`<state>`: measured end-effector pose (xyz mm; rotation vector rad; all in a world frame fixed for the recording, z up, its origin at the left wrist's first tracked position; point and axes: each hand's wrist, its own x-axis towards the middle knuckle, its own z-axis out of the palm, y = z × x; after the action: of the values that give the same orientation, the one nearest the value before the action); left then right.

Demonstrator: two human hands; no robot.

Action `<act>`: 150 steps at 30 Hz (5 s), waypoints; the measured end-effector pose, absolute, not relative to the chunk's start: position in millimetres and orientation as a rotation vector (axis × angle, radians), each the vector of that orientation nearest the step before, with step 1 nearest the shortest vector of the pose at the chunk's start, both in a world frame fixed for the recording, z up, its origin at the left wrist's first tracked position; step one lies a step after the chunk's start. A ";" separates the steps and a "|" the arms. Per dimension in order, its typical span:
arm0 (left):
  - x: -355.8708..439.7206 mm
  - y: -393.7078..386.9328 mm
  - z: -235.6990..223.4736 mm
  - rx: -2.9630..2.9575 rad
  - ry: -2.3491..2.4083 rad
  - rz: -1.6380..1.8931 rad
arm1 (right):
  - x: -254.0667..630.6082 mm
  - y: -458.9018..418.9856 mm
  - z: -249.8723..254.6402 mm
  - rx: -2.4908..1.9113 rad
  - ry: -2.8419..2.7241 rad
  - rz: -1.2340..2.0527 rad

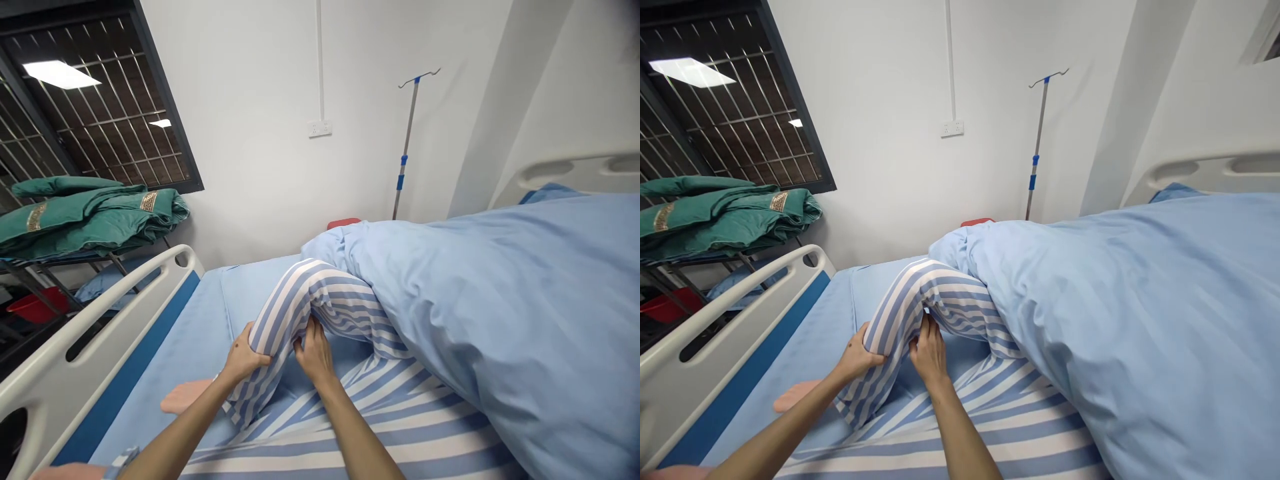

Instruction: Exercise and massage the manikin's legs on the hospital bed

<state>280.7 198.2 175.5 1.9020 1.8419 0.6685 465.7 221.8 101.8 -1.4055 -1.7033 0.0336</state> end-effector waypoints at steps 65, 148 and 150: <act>293.0 196.5 185.9 1.903 1.828 0.834 | 457.0 214.6 107.7 -1.396 -1.714 0.072; 128.1 193.2 242.2 2.242 2.170 -0.219 | 470.1 202.6 102.2 -1.801 -1.934 0.136; 121.9 197.6 235.5 2.302 2.136 -0.241 | 469.8 201.9 101.7 -1.854 -2.017 0.209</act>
<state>121.9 197.6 235.5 2.3024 2.1355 -0.2413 469.8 201.9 101.7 -1.8535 -2.0166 0.2092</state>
